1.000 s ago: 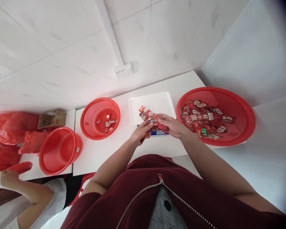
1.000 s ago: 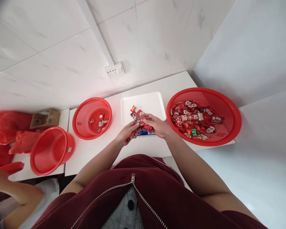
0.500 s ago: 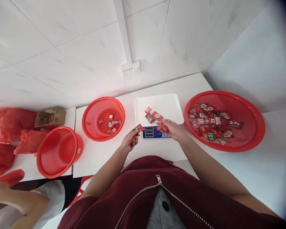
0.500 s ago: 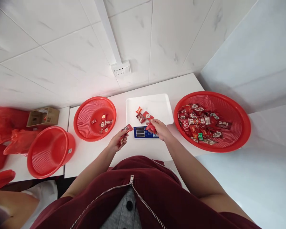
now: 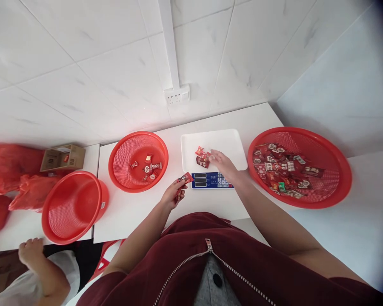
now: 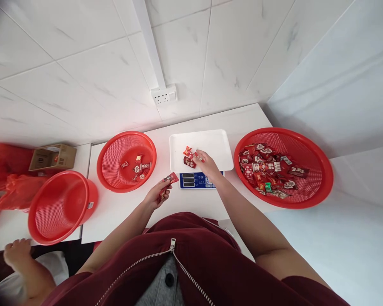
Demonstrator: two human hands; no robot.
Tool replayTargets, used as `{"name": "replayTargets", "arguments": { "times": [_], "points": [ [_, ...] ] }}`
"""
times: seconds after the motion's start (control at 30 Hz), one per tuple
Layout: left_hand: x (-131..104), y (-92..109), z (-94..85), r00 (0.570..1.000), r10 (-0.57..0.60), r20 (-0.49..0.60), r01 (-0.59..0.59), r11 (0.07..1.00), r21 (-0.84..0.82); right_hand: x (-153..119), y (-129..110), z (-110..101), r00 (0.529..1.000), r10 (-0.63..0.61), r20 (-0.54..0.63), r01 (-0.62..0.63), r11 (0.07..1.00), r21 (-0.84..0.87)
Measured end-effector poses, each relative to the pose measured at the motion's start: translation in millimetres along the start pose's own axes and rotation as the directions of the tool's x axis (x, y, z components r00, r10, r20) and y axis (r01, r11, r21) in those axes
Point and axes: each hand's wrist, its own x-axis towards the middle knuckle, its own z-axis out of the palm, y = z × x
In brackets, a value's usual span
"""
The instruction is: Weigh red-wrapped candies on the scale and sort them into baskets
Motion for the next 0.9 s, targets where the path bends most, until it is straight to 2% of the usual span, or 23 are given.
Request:
{"name": "replayTargets", "arguments": {
  "times": [0.1,0.17,0.27,0.33,0.43,0.5,0.6,0.7,0.77,0.9],
  "points": [
    [-0.3,-3.6,1.3,0.999,0.012,0.031,-0.013,0.999,0.051,-19.0,9.2,5.8,1.000,-0.022,0.000,0.022,0.998,-0.058],
    [-0.9,-6.7,5.1,0.996,0.028,0.083,-0.037,0.994,0.104,-33.6,14.7,12.7,0.994,0.002,0.110,0.006,0.998,-0.066],
    [-2.6,-10.9,14.7,0.986,0.034,0.161,-0.067,0.977,0.201,-51.9,21.4,23.8,0.952,0.055,0.300,-0.037,0.997,-0.066],
    [-4.1,-12.9,21.6,0.981,0.034,0.190,-0.083,0.962,0.260,-58.3,25.6,27.7,0.940,0.081,0.333,-0.067,0.996,-0.054],
    [-5.2,-14.5,27.8,0.984,0.034,0.174,-0.084,0.954,0.287,-56.9,31.9,24.1,0.952,0.130,0.277,-0.135,0.991,0.002],
    [-4.3,-14.9,27.7,0.991,0.035,0.128,-0.069,0.962,0.265,-49.7,35.7,15.9,0.964,0.177,0.199,-0.188,0.981,0.041],
    [-1.1,-14.9,22.5,0.998,0.019,0.063,-0.031,0.980,0.197,-34.9,38.5,1.1,0.972,0.231,0.045,-0.234,0.968,0.095],
    [1.2,-13.9,15.8,0.999,-0.039,0.006,0.038,0.997,0.070,-23.7,36.2,-9.9,0.969,0.244,-0.045,-0.237,0.964,0.119],
    [0.7,-12.3,12.1,0.997,-0.072,-0.023,0.072,0.997,-0.012,-21.6,32.6,-13.7,0.969,0.232,-0.084,-0.227,0.972,0.065],
    [-3.6,-7.2,7.3,0.995,-0.090,-0.032,0.087,0.992,-0.089,-29.4,28.6,-13.7,0.979,0.161,-0.127,-0.182,0.968,-0.176]
  ]
}}
